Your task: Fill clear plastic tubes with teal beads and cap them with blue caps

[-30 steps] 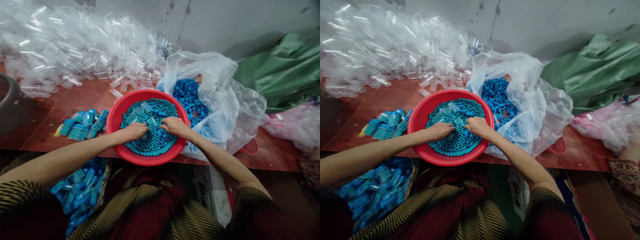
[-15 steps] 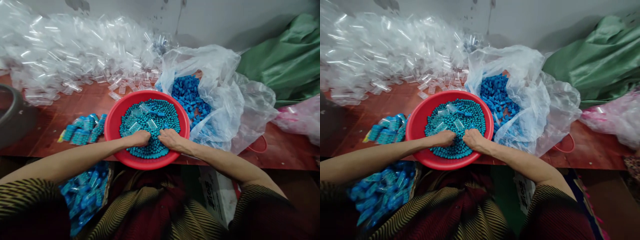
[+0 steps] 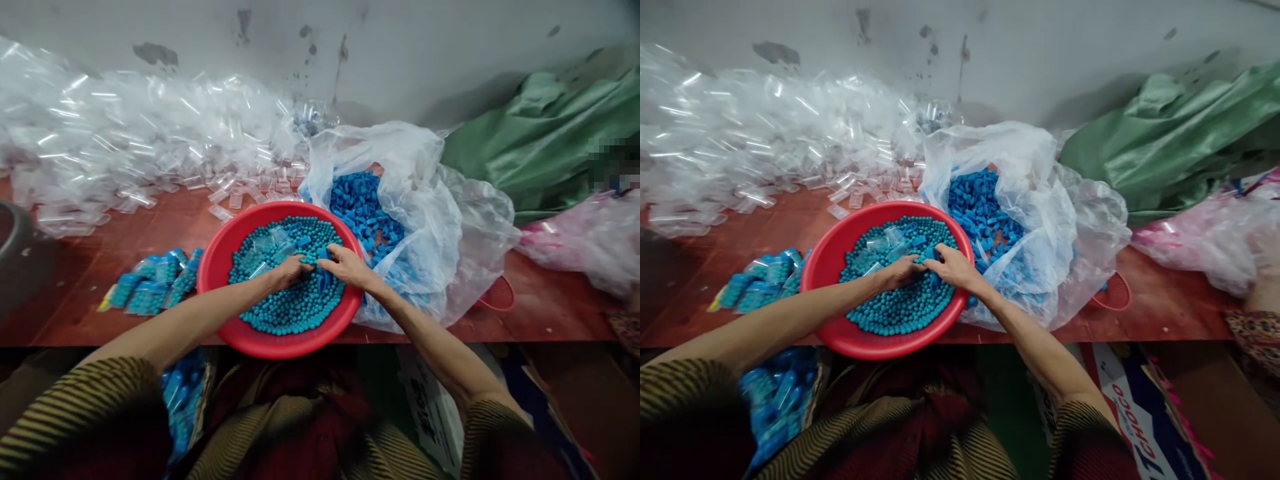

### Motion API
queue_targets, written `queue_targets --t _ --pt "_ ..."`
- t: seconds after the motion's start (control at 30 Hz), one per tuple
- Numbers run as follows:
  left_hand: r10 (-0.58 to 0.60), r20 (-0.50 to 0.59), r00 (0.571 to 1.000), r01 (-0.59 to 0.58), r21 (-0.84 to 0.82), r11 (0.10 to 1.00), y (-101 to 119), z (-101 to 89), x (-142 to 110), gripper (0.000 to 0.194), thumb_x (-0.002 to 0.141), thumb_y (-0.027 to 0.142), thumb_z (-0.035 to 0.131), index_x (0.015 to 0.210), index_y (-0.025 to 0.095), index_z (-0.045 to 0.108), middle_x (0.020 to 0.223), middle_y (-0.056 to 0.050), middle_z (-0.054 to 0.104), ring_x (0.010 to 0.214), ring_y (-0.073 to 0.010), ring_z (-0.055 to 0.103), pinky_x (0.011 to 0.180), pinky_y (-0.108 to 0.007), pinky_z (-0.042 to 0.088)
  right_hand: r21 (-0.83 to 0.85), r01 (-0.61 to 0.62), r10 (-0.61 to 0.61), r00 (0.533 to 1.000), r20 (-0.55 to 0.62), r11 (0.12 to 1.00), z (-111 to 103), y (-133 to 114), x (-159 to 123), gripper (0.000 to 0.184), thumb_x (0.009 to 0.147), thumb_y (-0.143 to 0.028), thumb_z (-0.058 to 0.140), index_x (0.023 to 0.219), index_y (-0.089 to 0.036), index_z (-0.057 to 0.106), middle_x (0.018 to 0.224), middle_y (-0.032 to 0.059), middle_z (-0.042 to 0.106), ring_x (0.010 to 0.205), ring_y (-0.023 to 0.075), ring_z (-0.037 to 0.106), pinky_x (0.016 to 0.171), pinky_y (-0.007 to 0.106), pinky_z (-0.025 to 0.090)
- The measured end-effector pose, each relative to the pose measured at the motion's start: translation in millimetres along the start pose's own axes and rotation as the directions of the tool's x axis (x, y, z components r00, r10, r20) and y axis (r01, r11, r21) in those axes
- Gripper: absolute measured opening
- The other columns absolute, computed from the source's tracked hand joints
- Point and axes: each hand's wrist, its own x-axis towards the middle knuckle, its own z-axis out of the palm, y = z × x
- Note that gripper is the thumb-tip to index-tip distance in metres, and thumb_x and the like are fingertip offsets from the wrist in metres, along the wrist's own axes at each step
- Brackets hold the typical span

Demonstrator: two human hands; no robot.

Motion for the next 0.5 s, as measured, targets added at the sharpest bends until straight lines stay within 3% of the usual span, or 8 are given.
queue_targets --t 0.07,0.17,0.23,0.37,0.5 --pt "-0.028 0.005 1.0 0.029 -0.015 0.999 4.2 -9.8 -10.7 0.025 0.068 0.025 0.071 0.084 0.014 0.055 0.07 0.001 0.058 0.059 -0.0098 0.053 0.055 -0.023 0.04 0.168 -0.032 0.029 0.999 0.024 0.985 -0.1 2.9 2.1 0.019 0.079 -0.03 0.052 0.068 -0.02 0.039 0.061 -0.0056 0.049 0.058 0.0103 0.047 0.053 0.022 0.032" --pt "-0.043 -0.011 0.999 0.043 -0.03 0.999 10.4 -17.6 -26.3 0.027 0.065 0.027 0.072 0.082 0.016 0.055 0.066 0.003 0.055 0.057 -0.0096 0.051 0.054 -0.023 0.037 0.348 -0.093 0.041 0.987 0.154 0.933 4.5 5.3 4.3 0.014 0.08 -0.03 0.048 0.075 -0.022 0.038 0.06 -0.0063 0.053 0.052 0.0105 0.05 0.05 0.022 0.036" --pt "-0.033 -0.036 0.999 0.032 -0.04 0.999 13.9 -17.8 -34.9 0.026 0.065 0.027 0.072 0.082 0.017 0.054 0.066 0.004 0.054 0.057 -0.0088 0.05 0.054 -0.022 0.036 0.354 -0.068 0.018 0.99 0.141 0.933 8.0 5.8 4.3 0.013 0.082 -0.033 0.047 0.08 -0.022 0.039 0.061 -0.0063 0.052 0.051 0.011 0.051 0.05 0.023 0.037" --pt "0.009 -0.08 0.997 -0.014 -0.054 0.998 18.2 -14.0 -49.0 0.026 0.066 0.025 0.071 0.082 0.017 0.052 0.067 0.005 0.055 0.058 -0.0077 0.051 0.054 -0.02 0.037 0.187 0.095 -0.086 0.995 -0.053 0.978 10.1 5.1 2.9 0.016 0.086 -0.034 0.044 0.078 -0.02 0.045 0.07 -0.0029 0.051 0.067 0.0123 0.052 0.064 0.026 0.04" --pt "0.065 -0.013 0.998 -0.065 -0.06 0.996 19.6 -11.7 -61.7 0.032 0.067 0.031 0.071 0.081 0.018 0.046 0.069 0.001 0.061 0.059 -0.013 0.06 0.051 -0.021 0.04 0.243 -0.034 0.029 0.999 0.026 0.97 9.4 5.6 3.1 0.021 0.09 -0.034 0.036 0.075 -0.021 0.042 0.066 -0.0038 0.048 0.057 0.011 0.052 0.055 0.024 0.04"
